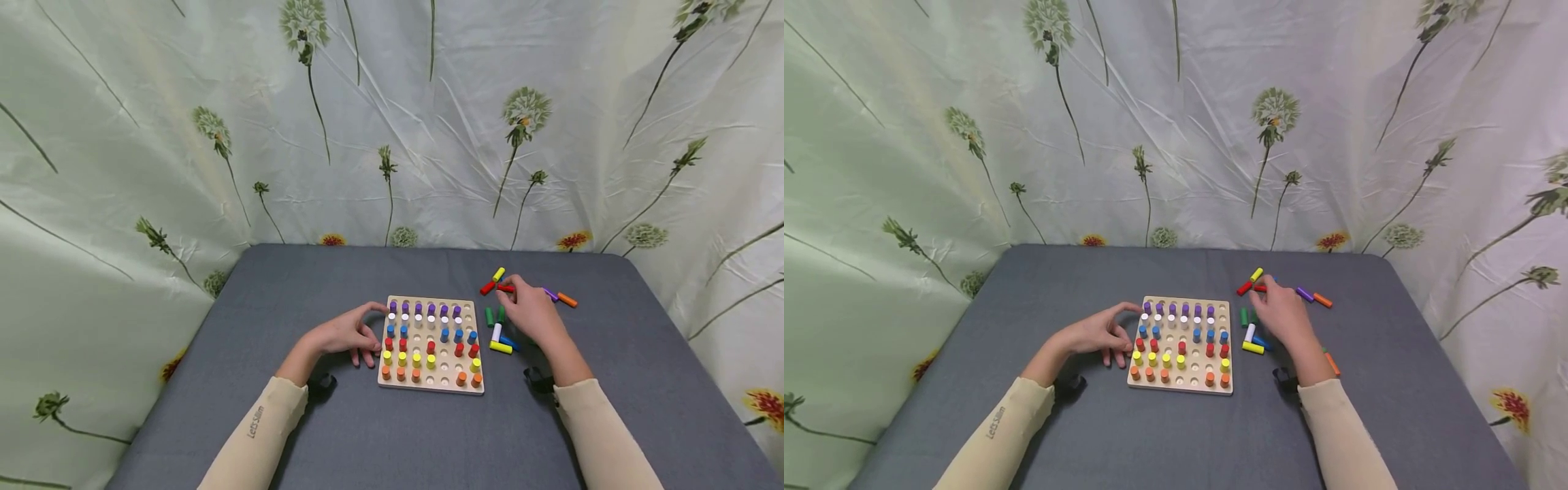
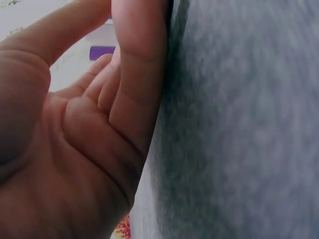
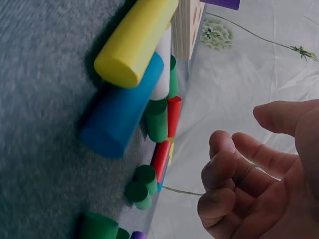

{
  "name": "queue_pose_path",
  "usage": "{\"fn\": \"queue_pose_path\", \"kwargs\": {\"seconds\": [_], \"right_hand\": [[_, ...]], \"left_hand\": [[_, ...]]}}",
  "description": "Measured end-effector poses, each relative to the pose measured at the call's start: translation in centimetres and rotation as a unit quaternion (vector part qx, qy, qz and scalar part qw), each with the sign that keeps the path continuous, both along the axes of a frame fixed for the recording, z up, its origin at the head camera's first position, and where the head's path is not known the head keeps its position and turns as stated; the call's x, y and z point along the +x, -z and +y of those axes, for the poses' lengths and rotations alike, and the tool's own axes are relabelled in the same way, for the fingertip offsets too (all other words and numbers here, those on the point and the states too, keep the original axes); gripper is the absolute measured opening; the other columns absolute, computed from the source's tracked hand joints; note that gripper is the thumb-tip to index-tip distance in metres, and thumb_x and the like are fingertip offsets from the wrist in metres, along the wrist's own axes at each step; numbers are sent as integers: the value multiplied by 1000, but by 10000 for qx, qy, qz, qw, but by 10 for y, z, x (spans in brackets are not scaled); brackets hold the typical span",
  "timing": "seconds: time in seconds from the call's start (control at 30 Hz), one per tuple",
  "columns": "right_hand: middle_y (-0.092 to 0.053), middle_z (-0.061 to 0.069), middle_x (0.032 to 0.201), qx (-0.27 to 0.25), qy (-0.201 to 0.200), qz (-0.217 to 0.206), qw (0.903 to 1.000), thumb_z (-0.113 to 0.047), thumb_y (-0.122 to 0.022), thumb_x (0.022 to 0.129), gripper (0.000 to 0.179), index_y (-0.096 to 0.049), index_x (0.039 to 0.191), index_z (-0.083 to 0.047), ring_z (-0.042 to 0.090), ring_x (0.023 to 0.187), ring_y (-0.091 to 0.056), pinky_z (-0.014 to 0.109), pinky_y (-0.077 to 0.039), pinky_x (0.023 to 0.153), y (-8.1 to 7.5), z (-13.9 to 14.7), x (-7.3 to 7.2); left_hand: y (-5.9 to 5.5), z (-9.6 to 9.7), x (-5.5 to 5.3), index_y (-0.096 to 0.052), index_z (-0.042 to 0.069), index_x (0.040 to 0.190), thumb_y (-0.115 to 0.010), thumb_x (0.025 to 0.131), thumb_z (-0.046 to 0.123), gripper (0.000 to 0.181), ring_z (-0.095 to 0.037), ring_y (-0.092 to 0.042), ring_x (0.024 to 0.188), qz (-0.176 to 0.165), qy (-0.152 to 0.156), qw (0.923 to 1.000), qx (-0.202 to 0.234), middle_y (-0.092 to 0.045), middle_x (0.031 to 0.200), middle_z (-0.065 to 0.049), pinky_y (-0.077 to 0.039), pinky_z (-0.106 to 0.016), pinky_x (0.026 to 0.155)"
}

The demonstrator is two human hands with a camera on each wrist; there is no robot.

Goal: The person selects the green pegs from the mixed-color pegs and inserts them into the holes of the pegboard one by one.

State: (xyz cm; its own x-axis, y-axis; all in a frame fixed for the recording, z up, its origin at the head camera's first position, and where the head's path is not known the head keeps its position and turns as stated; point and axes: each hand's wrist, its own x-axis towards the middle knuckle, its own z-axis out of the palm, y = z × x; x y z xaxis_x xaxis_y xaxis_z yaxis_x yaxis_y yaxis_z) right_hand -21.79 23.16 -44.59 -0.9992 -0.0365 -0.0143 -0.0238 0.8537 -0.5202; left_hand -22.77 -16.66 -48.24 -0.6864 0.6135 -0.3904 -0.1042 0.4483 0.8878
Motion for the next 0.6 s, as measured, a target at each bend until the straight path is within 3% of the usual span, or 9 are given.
{"fn": "queue_pose_path", "kwargs": {"seconds": [0.2,0.6], "right_hand": [[-54,7,74,48,-96,-186,9998,-28,-56,109,33,-57,130,-2,21,59,-48,31,-38,56,5,-3,-4],[-61,10,78,113,-64,-375,9992,-24,-61,106,22,-58,113,-3,21,62,-54,30,-43,58,17,-7,-12]], "left_hand": [[3,5,0,-38,19,153,-70,101,12,62,-18,-77,68,5,-138,9998,-129,-79,87,-10,-61,-32,55],[3,8,1,-40,18,151,-73,99,11,61,-17,-77,65,-76,-383,9991,-148,-78,83,-10,-61,-32,55]]}}
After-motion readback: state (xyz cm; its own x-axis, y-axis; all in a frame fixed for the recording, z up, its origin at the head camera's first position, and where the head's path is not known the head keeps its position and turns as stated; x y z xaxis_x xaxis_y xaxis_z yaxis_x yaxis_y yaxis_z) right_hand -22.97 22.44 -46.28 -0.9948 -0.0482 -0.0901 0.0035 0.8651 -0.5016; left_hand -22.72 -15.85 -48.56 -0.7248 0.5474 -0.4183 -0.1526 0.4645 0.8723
